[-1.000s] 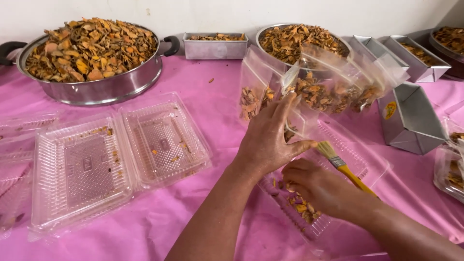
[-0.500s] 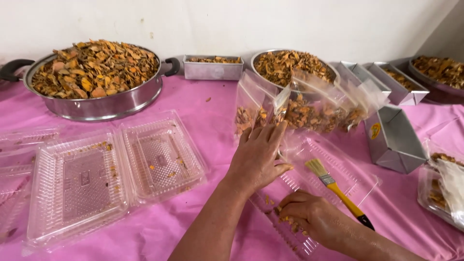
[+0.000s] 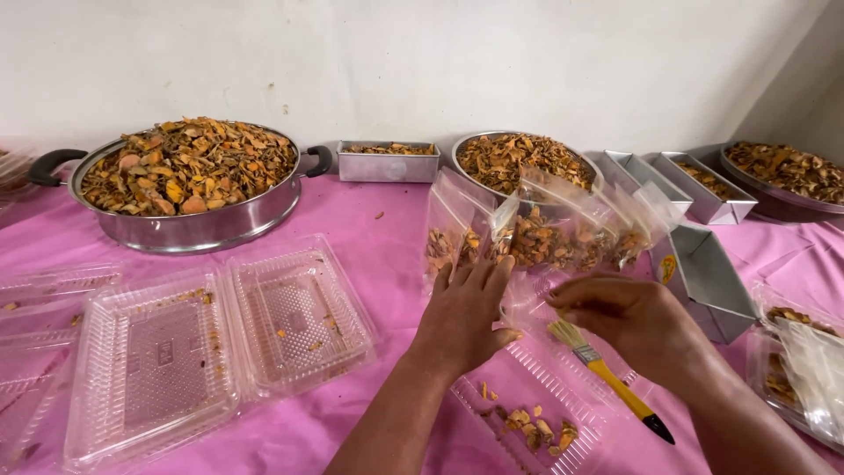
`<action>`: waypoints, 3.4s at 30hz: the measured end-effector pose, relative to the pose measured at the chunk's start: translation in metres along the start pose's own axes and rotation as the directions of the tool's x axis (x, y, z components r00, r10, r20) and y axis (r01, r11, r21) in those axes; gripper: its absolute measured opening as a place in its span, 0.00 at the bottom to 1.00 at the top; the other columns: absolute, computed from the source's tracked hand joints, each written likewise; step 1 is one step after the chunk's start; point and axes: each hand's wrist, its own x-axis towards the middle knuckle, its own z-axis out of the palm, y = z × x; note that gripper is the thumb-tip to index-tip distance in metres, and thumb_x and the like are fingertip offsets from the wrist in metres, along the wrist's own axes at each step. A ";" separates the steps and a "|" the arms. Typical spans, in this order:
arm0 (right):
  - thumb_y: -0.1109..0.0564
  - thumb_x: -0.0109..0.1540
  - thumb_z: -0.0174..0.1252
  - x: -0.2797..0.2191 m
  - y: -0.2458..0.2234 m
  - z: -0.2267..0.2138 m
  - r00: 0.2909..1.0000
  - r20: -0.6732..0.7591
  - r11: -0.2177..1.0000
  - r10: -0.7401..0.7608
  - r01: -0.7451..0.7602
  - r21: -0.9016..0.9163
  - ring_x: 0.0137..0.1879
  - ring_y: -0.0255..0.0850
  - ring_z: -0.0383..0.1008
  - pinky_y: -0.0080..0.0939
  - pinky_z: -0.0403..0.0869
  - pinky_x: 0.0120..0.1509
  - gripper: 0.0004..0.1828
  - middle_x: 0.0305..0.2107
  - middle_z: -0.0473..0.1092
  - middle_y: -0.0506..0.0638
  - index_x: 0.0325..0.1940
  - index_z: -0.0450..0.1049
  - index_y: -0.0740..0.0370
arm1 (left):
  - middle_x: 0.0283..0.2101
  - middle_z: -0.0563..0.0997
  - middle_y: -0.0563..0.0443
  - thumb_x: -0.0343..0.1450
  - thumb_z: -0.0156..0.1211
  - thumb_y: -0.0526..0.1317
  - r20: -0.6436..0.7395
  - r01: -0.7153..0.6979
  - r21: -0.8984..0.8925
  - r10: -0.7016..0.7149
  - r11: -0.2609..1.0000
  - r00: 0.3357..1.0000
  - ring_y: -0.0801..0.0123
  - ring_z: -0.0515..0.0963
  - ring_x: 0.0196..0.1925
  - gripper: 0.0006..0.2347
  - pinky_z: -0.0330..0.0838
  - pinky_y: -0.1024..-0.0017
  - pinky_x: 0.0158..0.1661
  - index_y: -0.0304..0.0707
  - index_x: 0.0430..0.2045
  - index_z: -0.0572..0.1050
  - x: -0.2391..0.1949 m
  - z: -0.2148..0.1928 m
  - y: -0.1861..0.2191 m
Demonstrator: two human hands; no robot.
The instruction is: Packaging dried herbs into small plastic bags and using a brush to gather stray pieces.
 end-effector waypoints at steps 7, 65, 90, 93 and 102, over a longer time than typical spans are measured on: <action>0.59 0.55 0.70 0.039 0.034 0.034 0.923 -0.034 0.891 -0.384 0.361 -0.274 0.45 0.39 0.85 0.40 0.81 0.51 0.08 0.34 0.82 0.42 0.36 0.87 0.47 | 0.57 0.74 0.42 0.61 0.72 0.52 -0.054 0.010 0.031 -0.008 0.999 0.999 0.51 0.72 0.64 0.41 0.56 0.41 0.66 0.42 0.69 0.59 -0.002 0.007 0.004; 0.63 0.61 0.62 0.016 -0.014 -0.011 0.900 0.384 0.974 -0.207 0.225 -0.001 0.18 0.34 0.74 0.33 0.75 0.23 0.15 0.38 0.87 0.45 0.50 0.85 0.53 | 0.50 0.71 0.46 0.67 0.62 0.49 0.148 0.107 -0.562 -0.028 0.821 0.989 0.59 0.75 0.49 0.27 0.77 0.61 0.41 0.43 0.60 0.62 0.000 -0.041 0.023; 0.47 0.68 0.52 -0.020 0.064 0.073 0.659 0.668 0.745 -0.345 0.625 -0.233 0.68 0.52 0.64 0.54 0.62 0.71 0.25 0.63 0.67 0.56 0.66 0.71 0.61 | 0.60 0.73 0.44 0.60 0.79 0.58 -0.096 0.077 0.139 -0.063 0.987 0.993 0.52 0.73 0.62 0.57 0.57 0.36 0.66 0.34 0.74 0.39 0.001 0.012 -0.010; 0.45 0.66 0.58 -0.016 0.062 0.077 0.688 0.676 0.786 -0.263 0.559 -0.263 0.60 0.48 0.69 0.51 0.67 0.64 0.23 0.54 0.69 0.53 0.61 0.73 0.59 | 0.63 0.72 0.40 0.61 0.78 0.58 -0.076 0.073 0.147 -0.062 0.986 0.995 0.50 0.72 0.64 0.56 0.56 0.35 0.66 0.34 0.74 0.39 0.002 0.013 -0.010; 0.42 0.61 0.65 -0.010 0.072 0.078 0.678 0.635 0.742 -0.371 0.627 -0.237 0.53 0.59 0.72 0.57 0.73 0.57 0.24 0.44 0.72 0.57 0.54 0.75 0.58 | 0.59 0.73 0.40 0.60 0.78 0.54 -0.043 0.088 0.122 -0.084 0.989 0.996 0.50 0.74 0.64 0.52 0.57 0.35 0.66 0.36 0.74 0.47 -0.005 0.000 0.003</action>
